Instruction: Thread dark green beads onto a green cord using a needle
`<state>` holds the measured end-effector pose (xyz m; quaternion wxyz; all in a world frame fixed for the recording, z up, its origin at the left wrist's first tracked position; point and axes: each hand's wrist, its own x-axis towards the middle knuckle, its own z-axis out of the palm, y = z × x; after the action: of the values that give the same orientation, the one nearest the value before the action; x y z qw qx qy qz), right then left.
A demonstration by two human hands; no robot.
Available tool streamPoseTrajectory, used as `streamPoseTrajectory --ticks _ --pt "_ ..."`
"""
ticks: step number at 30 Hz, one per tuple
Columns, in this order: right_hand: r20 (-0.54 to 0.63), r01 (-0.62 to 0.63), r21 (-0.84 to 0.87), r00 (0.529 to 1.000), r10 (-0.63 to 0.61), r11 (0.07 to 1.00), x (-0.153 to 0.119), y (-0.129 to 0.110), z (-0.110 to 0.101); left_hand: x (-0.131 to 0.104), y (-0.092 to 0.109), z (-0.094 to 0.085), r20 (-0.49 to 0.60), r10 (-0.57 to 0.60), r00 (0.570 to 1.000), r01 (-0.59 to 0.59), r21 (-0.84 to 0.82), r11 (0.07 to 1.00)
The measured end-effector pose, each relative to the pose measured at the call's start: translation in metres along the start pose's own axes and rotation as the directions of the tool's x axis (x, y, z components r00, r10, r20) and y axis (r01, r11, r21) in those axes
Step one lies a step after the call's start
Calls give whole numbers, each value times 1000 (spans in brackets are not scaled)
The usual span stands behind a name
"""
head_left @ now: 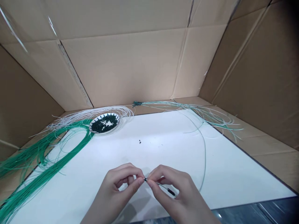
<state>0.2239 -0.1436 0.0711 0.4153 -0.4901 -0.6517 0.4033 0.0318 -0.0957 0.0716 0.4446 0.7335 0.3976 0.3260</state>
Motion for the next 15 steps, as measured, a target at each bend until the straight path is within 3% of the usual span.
streamPoseTrajectory --ticks 6,10,15 --pt "43 -112 50 993 110 992 5 11 3 -1 -9 6 -34 -26 999 30 118 993" --pt "7 -151 132 988 152 980 10 21 10 -4 -15 10 -85 -46 995 56 117 992" --pt "29 -99 131 995 96 986 14 24 18 -5 -20 12 -121 -74 990 84 75 994"
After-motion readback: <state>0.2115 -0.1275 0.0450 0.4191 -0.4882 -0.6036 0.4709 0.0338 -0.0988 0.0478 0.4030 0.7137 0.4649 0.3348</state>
